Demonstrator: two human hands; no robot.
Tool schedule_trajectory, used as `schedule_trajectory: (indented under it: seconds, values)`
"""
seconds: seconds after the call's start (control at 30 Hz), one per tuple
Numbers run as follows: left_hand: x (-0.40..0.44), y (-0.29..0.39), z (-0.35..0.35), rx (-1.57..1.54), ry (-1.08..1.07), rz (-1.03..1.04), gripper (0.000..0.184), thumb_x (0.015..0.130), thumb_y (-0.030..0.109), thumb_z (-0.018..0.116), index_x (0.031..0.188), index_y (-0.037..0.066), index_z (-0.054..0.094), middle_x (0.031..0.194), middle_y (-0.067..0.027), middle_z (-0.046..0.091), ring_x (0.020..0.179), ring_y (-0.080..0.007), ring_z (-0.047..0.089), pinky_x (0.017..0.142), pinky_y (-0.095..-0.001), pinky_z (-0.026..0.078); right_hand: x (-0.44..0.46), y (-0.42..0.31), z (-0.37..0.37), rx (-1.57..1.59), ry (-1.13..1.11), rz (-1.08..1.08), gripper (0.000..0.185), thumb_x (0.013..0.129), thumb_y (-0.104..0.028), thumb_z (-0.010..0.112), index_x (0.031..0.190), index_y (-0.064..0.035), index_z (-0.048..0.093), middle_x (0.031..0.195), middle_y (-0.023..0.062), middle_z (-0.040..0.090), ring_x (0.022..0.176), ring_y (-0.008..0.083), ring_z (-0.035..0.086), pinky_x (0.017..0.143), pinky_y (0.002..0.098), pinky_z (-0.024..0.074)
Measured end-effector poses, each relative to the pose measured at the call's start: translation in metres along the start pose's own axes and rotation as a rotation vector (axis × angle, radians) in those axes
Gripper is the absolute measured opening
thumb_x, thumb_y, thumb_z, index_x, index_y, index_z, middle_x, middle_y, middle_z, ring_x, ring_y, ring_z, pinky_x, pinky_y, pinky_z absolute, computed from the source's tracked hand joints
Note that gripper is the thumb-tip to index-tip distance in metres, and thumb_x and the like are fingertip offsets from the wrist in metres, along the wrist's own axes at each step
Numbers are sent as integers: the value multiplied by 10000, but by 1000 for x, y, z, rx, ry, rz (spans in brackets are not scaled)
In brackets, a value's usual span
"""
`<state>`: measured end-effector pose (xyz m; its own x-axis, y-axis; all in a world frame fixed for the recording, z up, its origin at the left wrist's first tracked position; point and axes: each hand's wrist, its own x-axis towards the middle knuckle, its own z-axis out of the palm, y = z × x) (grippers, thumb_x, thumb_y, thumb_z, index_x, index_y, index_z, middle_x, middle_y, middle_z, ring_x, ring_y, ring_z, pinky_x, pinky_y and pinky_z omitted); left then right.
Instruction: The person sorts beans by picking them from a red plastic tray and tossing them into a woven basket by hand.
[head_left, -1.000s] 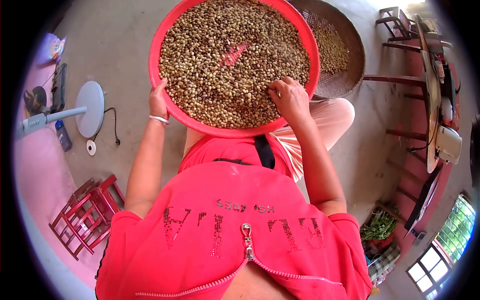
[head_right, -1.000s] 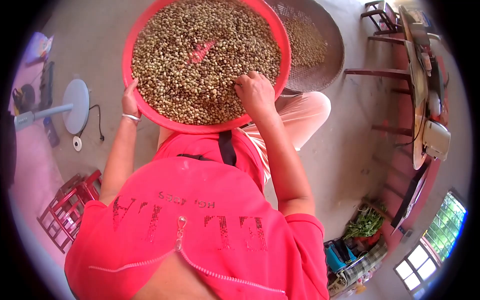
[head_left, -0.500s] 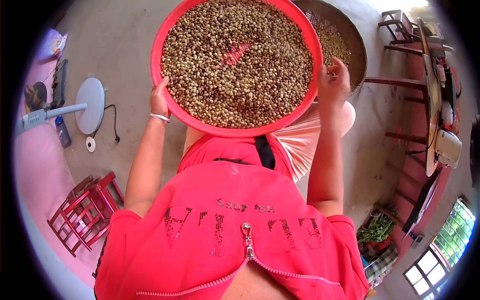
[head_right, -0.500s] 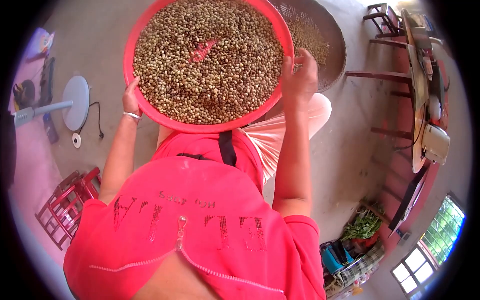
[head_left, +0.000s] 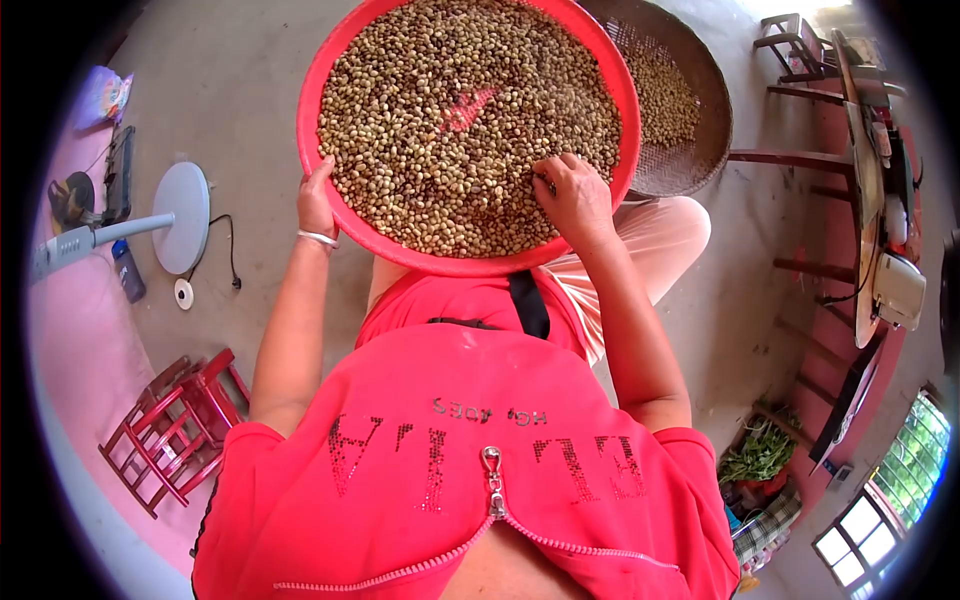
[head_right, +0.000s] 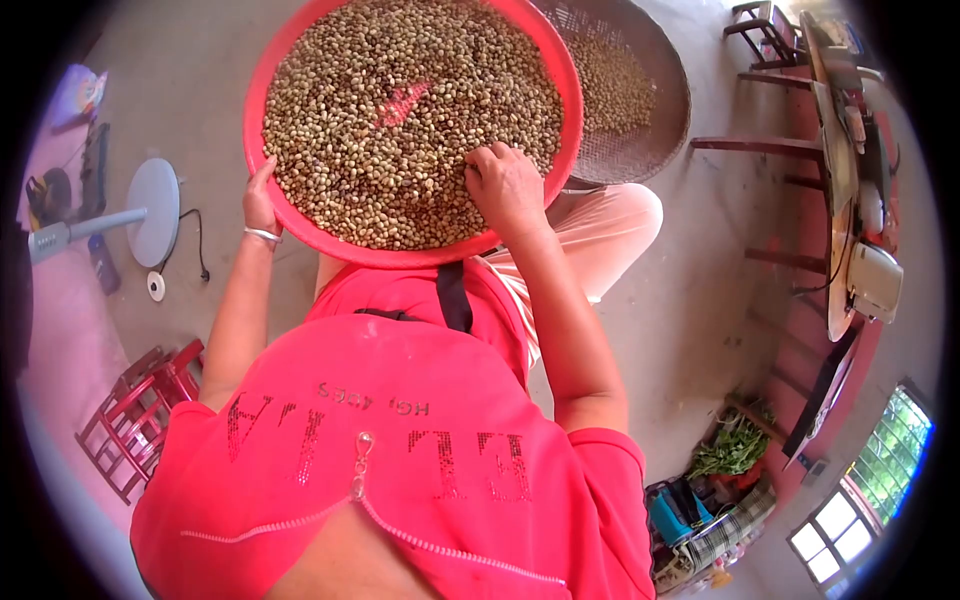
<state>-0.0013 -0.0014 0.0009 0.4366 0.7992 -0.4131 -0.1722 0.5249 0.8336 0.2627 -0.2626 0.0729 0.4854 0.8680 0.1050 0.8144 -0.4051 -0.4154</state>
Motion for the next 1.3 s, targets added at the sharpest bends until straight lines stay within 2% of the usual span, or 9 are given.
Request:
schedule_trajectory:
  seconds: [0.1,0.27,0.5,0.8,0.93,0.97,1.07,1.17,1.3]
  values:
    - [4,-6,-4,-2,47,11,366,983,186,555,1265,-44,599,1231,-123,657,1102,-220,638,992,-351,497,3,3,-4,-11,42,20,100,820,-168,708,897,-113,678,894,85,644,878,299,645,772,418,530]
    - [0,-4,1,1,105,-21,370,984,186,552,1267,-49,593,1238,-129,654,1114,-221,633,1004,-355,489,25,31,-56,115,634,277,137,831,-125,719,961,-115,675,919,67,671,863,273,662,760,393,541]
    - [0,-2,3,-28,13,-5,382,994,191,524,1286,-50,572,1249,-134,649,1116,-230,633,1013,-362,487,16,-5,-17,-8,-2,-69,137,873,-251,695,917,-122,701,887,87,658,899,294,642,824,410,518]
    - [7,-7,-9,16,23,5,369,983,187,542,1278,-31,576,1233,-130,653,1099,-232,640,990,-367,498,14,-6,-1,42,-15,0,106,862,-209,687,884,-106,678,888,86,662,905,297,644,807,420,522]
    - [4,-6,-4,-3,25,-5,369,982,192,546,1276,-29,576,1222,-128,658,1094,-230,644,982,-362,504,27,33,-35,145,407,121,79,831,-157,721,902,-129,700,896,72,685,869,278,669,786,395,538]
    - [2,-4,-3,0,42,-12,369,983,195,546,1275,-28,576,1218,-126,660,1093,-229,644,980,-361,507,29,37,-52,130,455,302,105,841,-170,718,936,-128,705,901,73,694,877,280,674,786,401,540]
    - [-1,0,3,-29,-28,-19,369,984,201,548,1273,-25,579,1214,-124,662,1094,-228,644,978,-362,509,19,44,-70,9,499,357,140,843,-176,722,971,-125,707,899,80,691,877,285,679,783,409,544]
    - [2,-3,-2,-19,2,-24,362,986,203,547,1267,-22,583,1216,-122,661,1094,-226,644,977,-363,510,-4,34,-57,158,-15,139,175,847,-235,727,966,-109,708,908,90,672,887,301,678,781,417,546]
    - [-4,2,5,4,53,-23,349,985,198,549,1255,-20,587,1216,-122,660,1093,-229,643,984,-364,505,-20,11,-32,51,-103,158,164,843,-241,720,942,-111,705,890,95,659,871,310,671,771,428,542]
